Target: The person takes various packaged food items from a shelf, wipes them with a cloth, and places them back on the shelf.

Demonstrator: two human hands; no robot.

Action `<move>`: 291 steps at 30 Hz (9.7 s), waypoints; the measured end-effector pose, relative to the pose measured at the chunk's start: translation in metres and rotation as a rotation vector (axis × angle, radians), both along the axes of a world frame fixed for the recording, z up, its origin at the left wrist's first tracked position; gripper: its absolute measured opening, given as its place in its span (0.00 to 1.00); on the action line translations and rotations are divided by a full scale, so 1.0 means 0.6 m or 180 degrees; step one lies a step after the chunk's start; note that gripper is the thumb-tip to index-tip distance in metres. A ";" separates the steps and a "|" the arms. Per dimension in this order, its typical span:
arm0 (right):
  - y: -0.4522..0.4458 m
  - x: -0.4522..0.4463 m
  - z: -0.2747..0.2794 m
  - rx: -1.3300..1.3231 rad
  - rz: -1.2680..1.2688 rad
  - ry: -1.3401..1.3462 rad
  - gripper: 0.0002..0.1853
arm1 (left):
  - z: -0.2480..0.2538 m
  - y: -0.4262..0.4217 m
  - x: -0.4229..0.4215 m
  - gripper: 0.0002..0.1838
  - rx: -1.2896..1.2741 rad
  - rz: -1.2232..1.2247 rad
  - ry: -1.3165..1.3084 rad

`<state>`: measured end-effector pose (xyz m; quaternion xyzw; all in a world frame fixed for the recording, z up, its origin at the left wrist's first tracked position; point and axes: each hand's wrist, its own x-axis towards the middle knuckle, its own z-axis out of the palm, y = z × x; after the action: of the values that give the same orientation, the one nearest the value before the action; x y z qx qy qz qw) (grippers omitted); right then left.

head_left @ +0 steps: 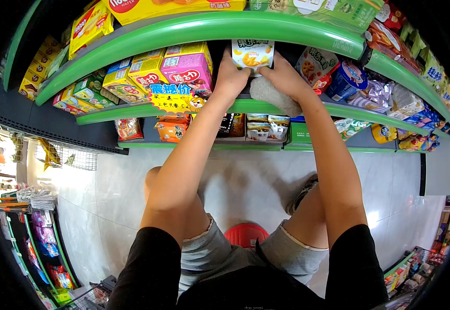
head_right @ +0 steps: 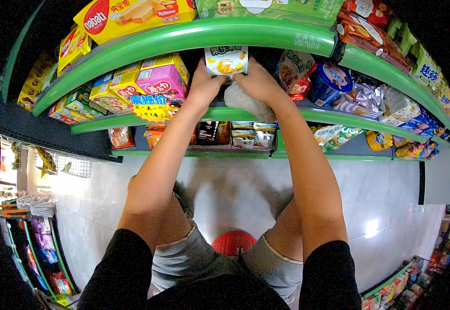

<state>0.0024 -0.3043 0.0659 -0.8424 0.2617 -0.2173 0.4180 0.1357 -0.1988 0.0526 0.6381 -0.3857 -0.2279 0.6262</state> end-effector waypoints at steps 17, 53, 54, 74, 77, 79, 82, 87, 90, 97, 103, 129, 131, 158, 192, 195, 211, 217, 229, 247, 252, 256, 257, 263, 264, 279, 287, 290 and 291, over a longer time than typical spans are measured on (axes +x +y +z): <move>-0.001 0.003 -0.002 -0.0154 -0.0019 0.0151 0.27 | 0.000 0.002 -0.003 0.31 -0.0042 -0.0017 0.0046; -0.077 -0.545 -0.072 -0.0659 -0.1005 0.2668 0.45 | -0.055 0.338 -0.195 0.11 0.1138 -0.2024 -0.1021; -0.078 -0.543 -0.072 -0.0565 -0.1000 0.2629 0.49 | -0.055 0.335 -0.196 0.11 0.1127 -0.2037 -0.1028; 0.017 -0.406 -0.047 -0.1673 -0.1001 0.2654 0.11 | -0.072 0.311 -0.200 0.18 0.0813 -0.1856 -0.1227; 0.082 -0.362 0.017 -0.1635 -0.0748 0.2437 0.11 | -0.069 0.308 -0.195 0.25 0.0922 -0.1634 -0.0967; 0.122 -0.340 0.064 -0.1264 -0.0442 0.1850 0.11 | -0.066 0.308 -0.193 0.29 0.0931 -0.1547 -0.1006; 0.167 -0.303 0.112 -0.0885 -0.0227 0.1421 0.13 | -0.068 0.298 -0.189 0.37 0.0633 -0.1237 -0.1373; 0.216 -0.242 0.172 -0.0804 -0.0045 0.0738 0.14 | -0.047 0.278 -0.162 0.38 0.0449 -0.0919 -0.1214; 0.226 -0.222 0.183 -0.0757 -0.0239 0.0249 0.14 | -0.042 0.270 -0.141 0.32 0.0277 -0.0944 -0.0258; 0.206 -0.194 0.109 -0.0440 -0.0353 -0.0414 0.25 | -0.001 0.255 -0.120 0.25 -0.0098 -0.0840 0.0362; 0.205 -0.166 0.091 -0.0091 -0.0218 0.0145 0.24 | 0.041 0.209 -0.080 0.17 0.0131 -0.0542 -0.0417; 0.128 -0.060 0.035 -0.0503 -0.0866 -0.0029 0.27 | -0.026 0.067 -0.056 0.30 -0.0539 0.0521 -0.0933; 0.116 -0.055 0.026 -0.0355 -0.0598 0.0174 0.26 | -0.013 0.072 -0.048 0.40 -0.0210 0.0016 -0.0591; 0.009 -0.001 0.010 -0.0186 -0.0130 0.0246 0.21 | -0.011 0.012 -0.003 0.34 -0.0028 0.0121 -0.0777; 0.043 -0.180 0.096 -0.1384 -0.2070 -0.0031 0.19 | 0.024 0.154 -0.023 0.38 0.0565 -0.0524 -0.0796; 0.034 -0.185 0.085 -0.1555 -0.2077 -0.0002 0.15 | 0.032 0.172 -0.044 0.32 0.0271 -0.0436 -0.1236; 0.167 -0.194 0.153 -0.1997 -0.0830 -0.1382 0.09 | 0.078 0.232 -0.054 0.31 -0.0086 -0.0916 -0.1049; 0.199 -0.165 0.150 -0.1428 -0.0320 -0.1486 0.08 | 0.075 0.215 -0.061 0.40 -0.0365 -0.0915 -0.0990; 0.202 -0.140 0.134 -0.0980 -0.0484 -0.1372 0.14 | 0.066 0.187 -0.041 0.28 -0.0631 -0.0580 -0.0543; 0.140 -0.095 0.044 -0.0911 -0.0874 0.0293 0.21 | 0.020 0.121 -0.029 0.21 0.0026 -0.0012 -0.1303; 0.130 -0.086 0.033 -0.0972 -0.0818 0.0226 0.20 | 0.020 0.118 -0.045 0.25 -0.0196 0.0231 -0.1498; 0.127 -0.082 0.027 -0.0893 -0.0855 0.0224 0.22 | 0.002 0.108 -0.047 0.31 -0.0137 0.0461 -0.2024; 0.126 -0.081 0.026 -0.0890 -0.0863 0.0228 0.22 | 0.001 0.109 -0.045 0.31 -0.0137 0.0451 -0.2021; 0.127 -0.079 0.030 -0.0952 -0.0880 0.0087 0.24 | 0.013 0.113 -0.046 0.37 -0.0134 0.0428 -0.1943; 0.128 -0.079 0.030 -0.0959 -0.0859 0.0133 0.24 | 0.015 0.114 -0.047 0.37 -0.0133 0.0433 -0.1943; 0.119 -0.071 0.021 -0.0415 -0.0514 0.0015 0.39 | 0.002 0.099 -0.043 0.43 0.0258 0.0043 -0.1069; 0.119 -0.065 0.013 -0.0228 -0.0501 0.0098 0.31 | 0.003 0.105 -0.033 0.37 0.0233 -0.0039 -0.1431; 0.115 -0.065 0.007 -0.0338 -0.0401 0.0142 0.40 | 0.009 0.108 -0.033 0.37 0.0330 -0.0156 -0.1421; 0.116 -0.065 0.010 -0.0310 -0.0382 0.0114 0.40 | 0.009 0.107 -0.032 0.37 0.0337 -0.0157 -0.1417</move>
<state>-0.0368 -0.2345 0.0721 -0.8482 0.3082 -0.2394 0.3580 0.1163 -0.1343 0.0582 0.6949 -0.5174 -0.1167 0.4855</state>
